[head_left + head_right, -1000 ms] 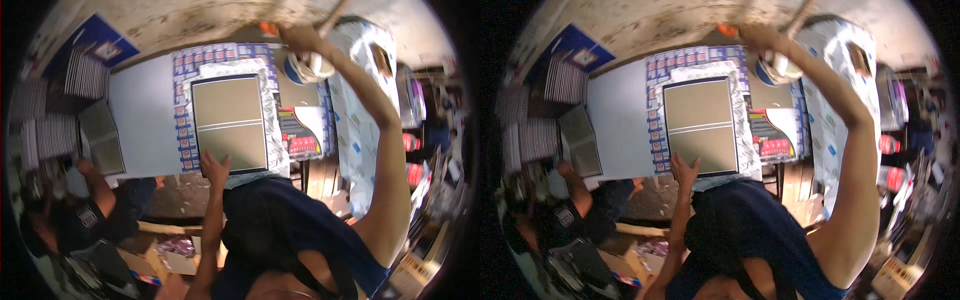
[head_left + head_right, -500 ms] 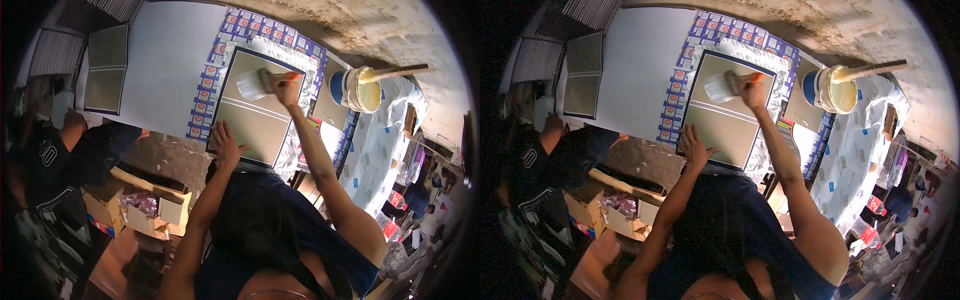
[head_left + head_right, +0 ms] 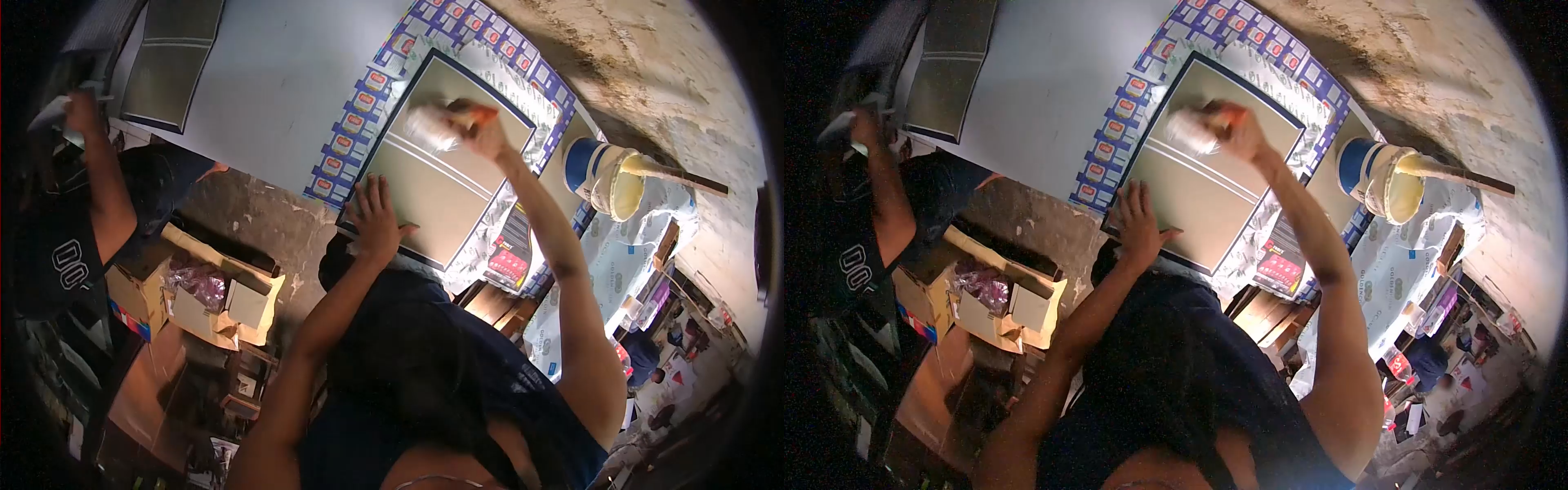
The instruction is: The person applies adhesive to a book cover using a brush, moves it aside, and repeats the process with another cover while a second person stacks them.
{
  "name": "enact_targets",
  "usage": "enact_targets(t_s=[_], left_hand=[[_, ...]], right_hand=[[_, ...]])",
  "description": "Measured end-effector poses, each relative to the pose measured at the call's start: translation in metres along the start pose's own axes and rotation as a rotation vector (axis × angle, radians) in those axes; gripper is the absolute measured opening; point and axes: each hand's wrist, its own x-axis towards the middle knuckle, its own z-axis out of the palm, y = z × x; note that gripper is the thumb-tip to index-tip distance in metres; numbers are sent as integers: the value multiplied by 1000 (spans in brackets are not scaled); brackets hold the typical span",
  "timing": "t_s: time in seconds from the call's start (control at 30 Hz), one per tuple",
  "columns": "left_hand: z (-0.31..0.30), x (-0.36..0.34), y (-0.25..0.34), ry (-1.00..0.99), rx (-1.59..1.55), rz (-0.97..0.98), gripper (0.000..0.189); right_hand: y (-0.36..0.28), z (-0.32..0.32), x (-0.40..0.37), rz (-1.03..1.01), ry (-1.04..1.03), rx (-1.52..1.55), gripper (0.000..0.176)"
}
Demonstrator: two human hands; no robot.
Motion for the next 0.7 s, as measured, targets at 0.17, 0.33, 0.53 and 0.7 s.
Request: enact_targets(t_s=[0.17,0.33,0.53,0.7], left_hand=[[9,4,-3,-24,-14,-15,126],[5,3,-1,-26,15,-30,123],[3,5,0,-57,11,-39,123],[4,5,-2,-44,-10,-30,123]], right_hand=[[-32,-33,27,-49,6,-172,16],[15,10,29,-135,-221,-201,20],[-8,-9,40,-135,-163,-245,18],[21,15,45,-27,-127,-196,24]])
